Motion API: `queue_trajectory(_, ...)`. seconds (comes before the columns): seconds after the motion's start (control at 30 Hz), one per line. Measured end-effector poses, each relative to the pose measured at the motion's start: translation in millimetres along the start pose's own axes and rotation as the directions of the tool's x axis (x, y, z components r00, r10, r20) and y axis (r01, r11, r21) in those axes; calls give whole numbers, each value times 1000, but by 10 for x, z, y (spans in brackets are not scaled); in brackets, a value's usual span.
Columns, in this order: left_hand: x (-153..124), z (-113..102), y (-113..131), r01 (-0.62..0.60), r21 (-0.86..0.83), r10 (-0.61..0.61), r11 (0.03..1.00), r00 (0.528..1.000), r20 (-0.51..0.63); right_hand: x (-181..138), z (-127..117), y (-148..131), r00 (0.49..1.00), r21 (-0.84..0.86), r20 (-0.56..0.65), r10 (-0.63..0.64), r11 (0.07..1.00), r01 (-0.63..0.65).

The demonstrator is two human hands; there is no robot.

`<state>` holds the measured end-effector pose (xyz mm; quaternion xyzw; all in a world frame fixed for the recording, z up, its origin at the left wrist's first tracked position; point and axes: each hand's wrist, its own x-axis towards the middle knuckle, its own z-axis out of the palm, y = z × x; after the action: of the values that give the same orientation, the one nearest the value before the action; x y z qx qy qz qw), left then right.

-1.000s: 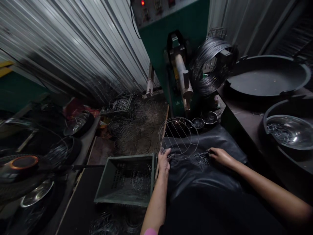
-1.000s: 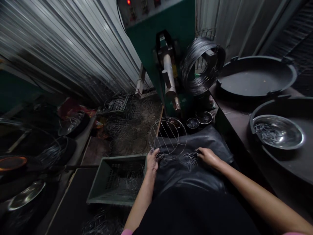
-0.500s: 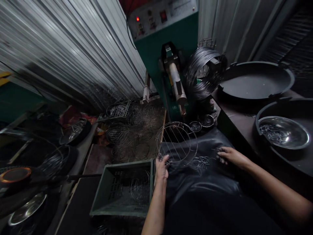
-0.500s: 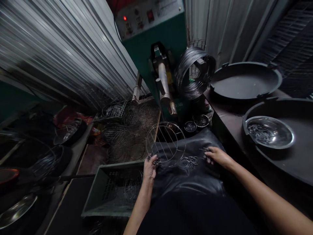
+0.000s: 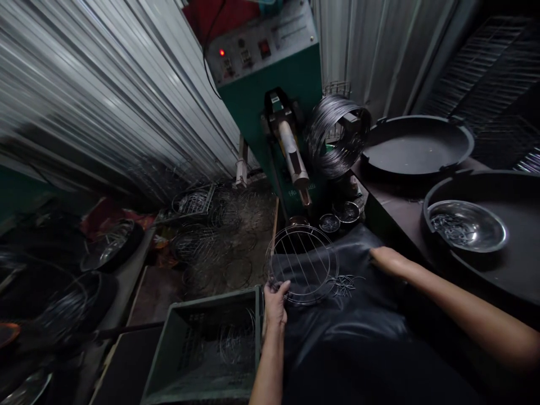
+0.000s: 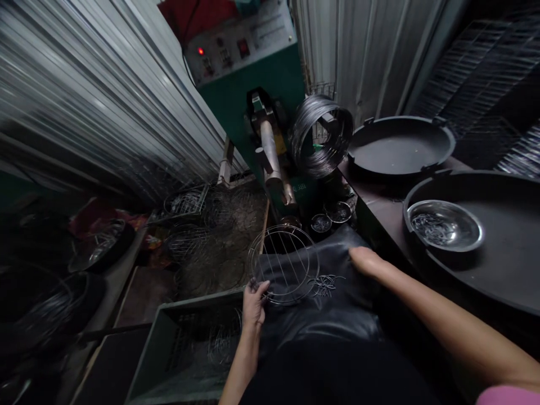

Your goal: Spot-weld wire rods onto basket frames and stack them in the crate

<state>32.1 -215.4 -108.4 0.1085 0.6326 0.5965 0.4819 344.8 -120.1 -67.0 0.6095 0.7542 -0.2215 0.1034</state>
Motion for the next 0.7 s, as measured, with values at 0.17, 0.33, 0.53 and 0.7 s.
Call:
queue_trajectory(0.17, -32, 57, -49, -105, 55, 104, 993, 994, 27, -108, 216, 339, 964, 443, -229, 132, 896, -17)
queue_trajectory(0.33, -136, 108, -66, -197, 93, 189, 976, 978, 89, -143, 550, 430, 974, 765, -133, 184, 644, -17)
queue_trajectory(0.53, -288, 83, -47, -291, 165, 264, 943, 950, 168, -105, 555, 439, 970, 918, -87, 226, 397, -10)
queue_trajectory(0.7, -243, 209, 362, -542, 147, 508, 828, 834, 213, -118, 564, 456, 963, 977, -36, 266, 213, -22)
